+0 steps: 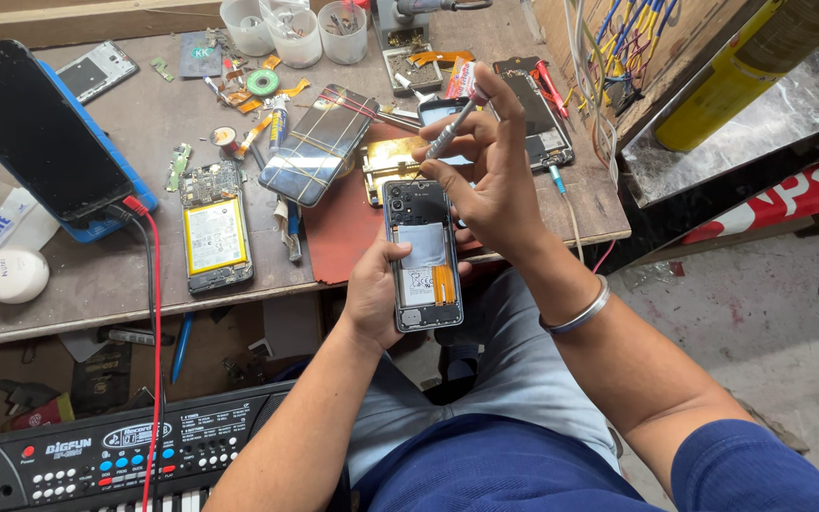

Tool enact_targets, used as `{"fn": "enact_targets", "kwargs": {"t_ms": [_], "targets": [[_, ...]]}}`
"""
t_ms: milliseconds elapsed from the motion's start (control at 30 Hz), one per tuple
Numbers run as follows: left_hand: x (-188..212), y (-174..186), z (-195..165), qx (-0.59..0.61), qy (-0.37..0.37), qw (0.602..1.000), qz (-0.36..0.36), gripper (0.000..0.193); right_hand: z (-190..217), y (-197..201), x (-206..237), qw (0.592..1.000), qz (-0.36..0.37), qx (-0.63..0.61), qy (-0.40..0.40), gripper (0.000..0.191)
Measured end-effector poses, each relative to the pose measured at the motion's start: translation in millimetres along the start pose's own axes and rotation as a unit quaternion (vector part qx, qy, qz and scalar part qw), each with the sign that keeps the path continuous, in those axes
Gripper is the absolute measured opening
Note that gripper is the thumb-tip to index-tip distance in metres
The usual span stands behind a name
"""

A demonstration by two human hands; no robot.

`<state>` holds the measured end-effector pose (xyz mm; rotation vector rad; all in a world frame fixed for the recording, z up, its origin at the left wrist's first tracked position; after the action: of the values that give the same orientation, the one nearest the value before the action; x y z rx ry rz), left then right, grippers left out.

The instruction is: The person works at a cluttered repair bench, handling multiple disassembled smartphones. They connect a charging cable to one phone, then use a screwdriver to remove screws from another phone's back housing. The person continues to manipulate the phone components and tools throughout the clip.

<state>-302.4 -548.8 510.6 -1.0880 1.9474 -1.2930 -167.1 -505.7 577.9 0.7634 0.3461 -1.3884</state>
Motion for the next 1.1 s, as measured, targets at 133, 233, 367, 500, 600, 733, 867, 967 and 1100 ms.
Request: {"fn": "enact_targets", "kwargs": {"t_ms": [133, 233, 367, 500, 600, 733, 867, 967, 1100], "targets": [[-0.4, 4.2, 1.3, 0.014, 0.014, 1.0, -0.002, 0.058, 2.7, -6.1, -2.4, 1.0, 0.006, -0.004, 0.01, 0.09], [-0.3, 6.4, 1.7, 0.023, 0.015, 1.0, -0.007, 0.058, 4.5, -8.3, -3.1, 1.0, 0.009, -0.003, 0.012, 0.09], [0.2, 7.1, 0.2, 0.01, 0.0, 1.0, -0.007, 0.057, 5.5, -8.4, -4.1, 1.0, 0.012, 0.008, 0.012, 0.088], [0.2, 9.9, 0.5, 0.009, 0.007, 1.0, -0.023, 0.057, 6.8, -10.2, -5.4, 0.999, 0.031, 0.033, 0.017, 0.085], [0.1, 12.0, 1.2, 0.007, 0.015, 0.999, -0.031, 0.056, 10.0, -12.0, -5.9, 0.998, 0.041, 0.04, 0.038, 0.081], [-0.2, 12.1, 0.6, 0.017, 0.01, 0.999, -0.033, 0.057, 16.8, -10.9, -7.6, 0.992, 0.013, 0.071, 0.104, 0.064], [0.9, 7.5, -0.9, -0.028, 0.004, 0.999, -0.022, 0.061, 15.3, -6.6, -12.0, 0.986, -0.05, 0.125, 0.094, 0.051], [1.4, 4.2, -1.2, -0.028, 0.011, 0.999, -0.021, 0.061, 13.7, -8.4, -13.0, 0.994, -0.025, 0.089, 0.065, 0.041], [1.9, 2.1, -1.6, -0.021, 0.004, 1.0, -0.017, 0.062, 14.8, -12.2, -16.0, 0.995, 0.039, -0.091, 0.018, 0.036]]}}
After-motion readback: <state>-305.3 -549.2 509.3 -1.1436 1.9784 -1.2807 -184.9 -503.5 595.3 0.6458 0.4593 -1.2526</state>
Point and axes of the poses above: each hand's wrist, its own x-axis away from the middle knuckle, its own y-axis out of the back of the hand, z = x × y, the point moved 5 cm from there along -x, towards the middle knuckle, and after that the axes turned 11 degrees about x, right-handed, at the moved point
